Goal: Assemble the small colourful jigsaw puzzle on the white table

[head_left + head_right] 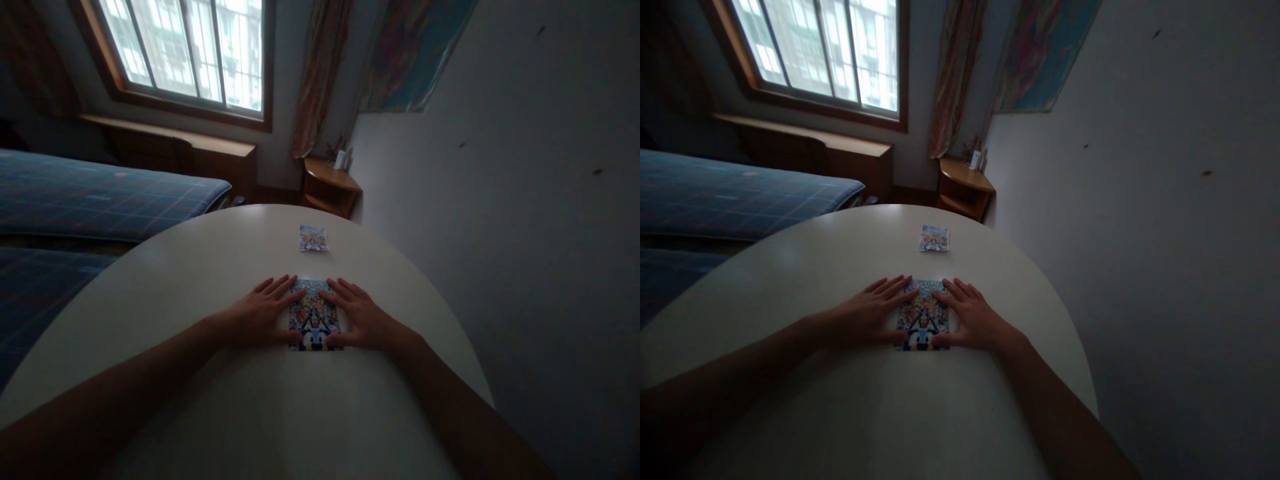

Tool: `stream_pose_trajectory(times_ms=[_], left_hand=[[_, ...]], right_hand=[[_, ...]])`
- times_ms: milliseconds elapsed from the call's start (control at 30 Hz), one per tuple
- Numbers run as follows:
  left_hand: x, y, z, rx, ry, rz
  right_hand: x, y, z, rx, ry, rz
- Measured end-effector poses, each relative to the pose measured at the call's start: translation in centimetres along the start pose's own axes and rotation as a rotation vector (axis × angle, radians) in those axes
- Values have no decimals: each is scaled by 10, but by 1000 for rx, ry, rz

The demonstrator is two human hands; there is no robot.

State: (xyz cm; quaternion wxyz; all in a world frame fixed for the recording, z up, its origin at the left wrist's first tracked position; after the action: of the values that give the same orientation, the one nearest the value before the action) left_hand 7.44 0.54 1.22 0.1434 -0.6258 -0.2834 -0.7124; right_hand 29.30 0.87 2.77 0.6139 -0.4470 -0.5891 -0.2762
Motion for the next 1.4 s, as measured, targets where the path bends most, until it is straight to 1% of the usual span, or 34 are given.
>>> stream_pose_trajectory(times_ms=[100, 167, 267, 367, 433, 500, 600, 733, 800, 900, 1033, 1100, 1267, 1333, 1400], left_hand=[[-2, 0, 0, -19, 30, 5], [-3, -1, 1, -15, 63, 5], [-2, -6, 2, 21, 133, -19], [2, -13, 2, 69, 233, -19], [4, -19, 1, 108, 285, 16], [5, -25, 0, 161, 312, 58], [2, -31, -1, 197, 317, 82], [0, -32, 0, 200, 303, 66], [1, -32, 1, 211, 299, 49], [4, -31, 1, 219, 286, 31], [6, -30, 1, 215, 288, 40], [5, -31, 1, 216, 303, 36], [3, -35, 0, 214, 317, 13], [3, -35, 0, 204, 312, 22], [3, -33, -1, 190, 303, 33]], right_hand=[[3, -6, -2, 52, 35, 2], [5, -16, -6, 119, 76, 10], [7, -42, -14, 252, 117, 25], [3, -69, -21, 379, 101, 25], [0, -78, -21, 408, 89, 19], [-2, -78, -19, 409, 87, 18], [-1, -65, -14, 381, 132, 25], [4, -32, -6, 261, 213, 13], [7, -13, -2, 167, 265, -2], [11, 14, 8, -1, 302, -20], [18, 44, 26, -214, 306, 12], [22, 56, 38, -293, 299, 29], [27, 79, 68, -412, 332, 42], [27, 82, 74, -455, 364, 34], [28, 78, 75, -482, 413, 18]])
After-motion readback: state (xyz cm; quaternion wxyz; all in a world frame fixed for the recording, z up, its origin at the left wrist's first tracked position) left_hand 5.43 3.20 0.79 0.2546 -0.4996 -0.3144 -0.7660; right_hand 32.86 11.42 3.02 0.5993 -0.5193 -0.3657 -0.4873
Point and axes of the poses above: each hand's wrist, its own z-axis towards the middle knuckle, its own x-axis out of the back of the hand, y = z × x, the point moved 5 cm from there along z, towards the middle knuckle, and after that the axes turned 12 degrees about -x, right-handed, at the moved point
